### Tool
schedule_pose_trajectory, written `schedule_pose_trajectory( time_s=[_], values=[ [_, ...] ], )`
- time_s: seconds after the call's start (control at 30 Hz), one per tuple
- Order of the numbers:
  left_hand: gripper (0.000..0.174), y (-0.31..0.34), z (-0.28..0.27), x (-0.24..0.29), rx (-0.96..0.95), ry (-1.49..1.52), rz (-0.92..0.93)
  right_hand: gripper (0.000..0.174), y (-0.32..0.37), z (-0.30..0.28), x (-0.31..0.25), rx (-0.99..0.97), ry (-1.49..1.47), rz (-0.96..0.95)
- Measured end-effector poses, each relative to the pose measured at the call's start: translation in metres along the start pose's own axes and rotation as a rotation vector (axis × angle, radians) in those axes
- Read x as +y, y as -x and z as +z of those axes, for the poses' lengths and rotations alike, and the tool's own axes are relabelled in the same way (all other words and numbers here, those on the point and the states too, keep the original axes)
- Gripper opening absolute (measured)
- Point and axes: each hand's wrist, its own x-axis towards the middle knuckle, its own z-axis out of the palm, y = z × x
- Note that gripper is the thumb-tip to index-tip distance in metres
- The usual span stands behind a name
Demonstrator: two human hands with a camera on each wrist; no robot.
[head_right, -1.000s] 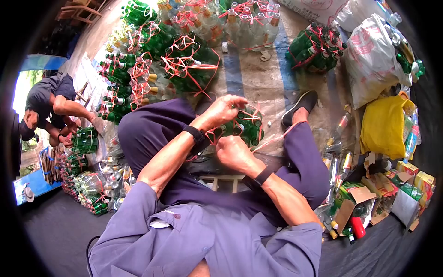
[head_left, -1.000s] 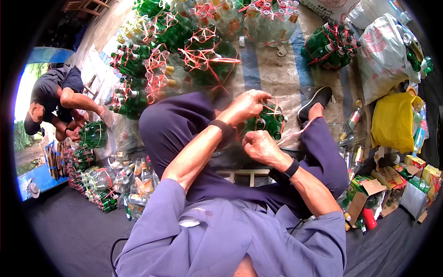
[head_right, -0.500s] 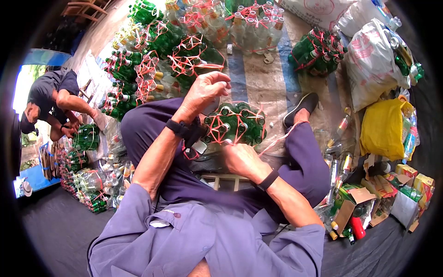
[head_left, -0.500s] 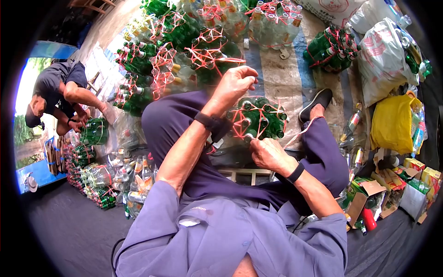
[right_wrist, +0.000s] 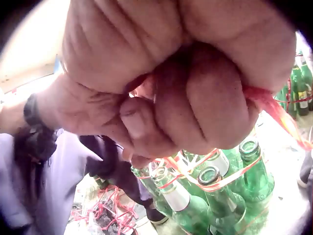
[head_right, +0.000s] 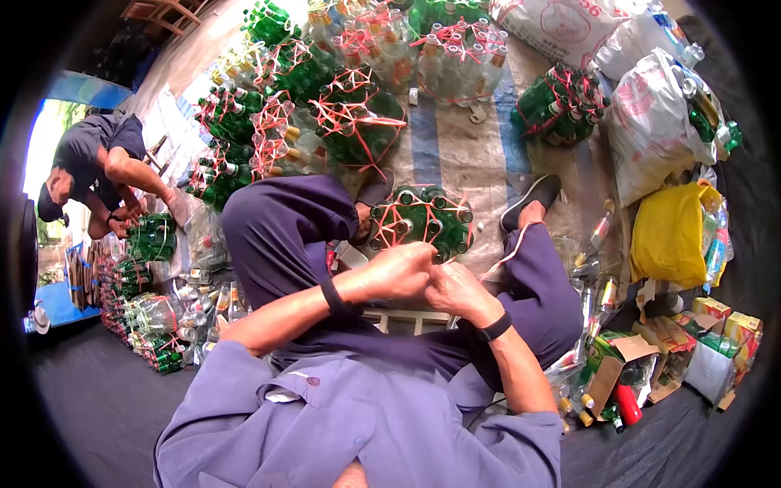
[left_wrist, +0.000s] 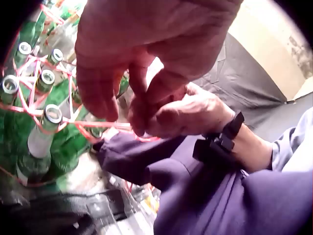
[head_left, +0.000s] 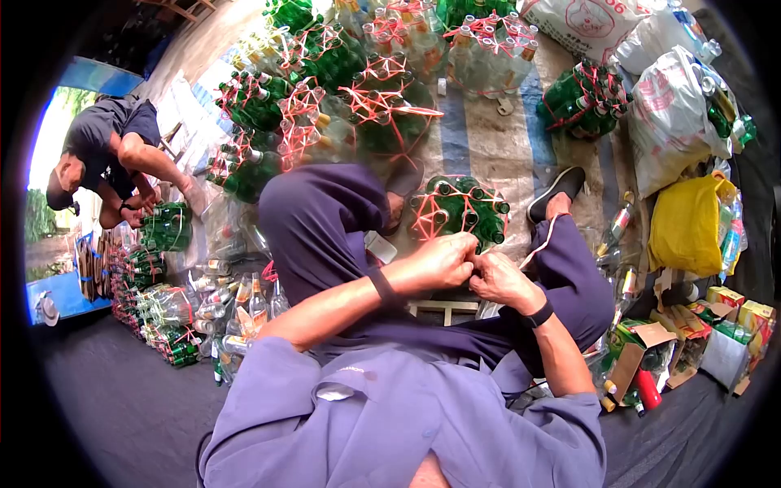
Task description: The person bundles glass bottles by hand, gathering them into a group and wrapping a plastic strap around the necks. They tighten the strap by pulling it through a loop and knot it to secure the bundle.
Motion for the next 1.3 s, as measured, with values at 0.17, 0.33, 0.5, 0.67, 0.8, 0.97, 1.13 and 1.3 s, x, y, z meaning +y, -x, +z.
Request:
schedule_pose_trajectory(
  time_s=[0.17,0.33,0.5,0.67,0.8,0.97,1.13,1.3],
  values=[
    [0.024,0.002,0.005,0.008,-0.141,0.181,-0.062,0.021,0.007,-0.002,0.009,-0.003,-0.194,0.043],
    [0.022,0.007,0.024,0.000,-0.118,0.114,0.008,0.023,0.011,-0.003,0.021,-0.043,-0.397,0.139],
    [0.017,0.013,0.033,0.007,-0.055,0.099,0.133,0.015,0.013,-0.004,0.031,-0.151,-0.575,0.352],
    [0.012,0.012,0.037,0.008,-0.084,0.045,0.165,0.017,0.013,-0.022,0.005,-0.239,-0.516,0.570],
    [0.010,0.009,0.037,0.011,-0.087,0.097,0.175,0.017,0.012,-0.012,0.025,-0.186,-0.668,0.666],
    [0.008,0.014,0.051,0.008,-0.093,0.031,0.206,0.023,0.004,0.010,0.064,-0.065,-0.329,0.258],
    [0.009,0.014,0.050,0.014,-0.184,-0.054,0.282,0.021,-0.010,0.023,0.082,-0.122,0.213,-0.112],
    [0.011,0.014,0.063,0.008,-0.187,-0.122,0.351,0.022,-0.007,0.038,0.085,-0.056,-0.775,0.538]
  ],
)
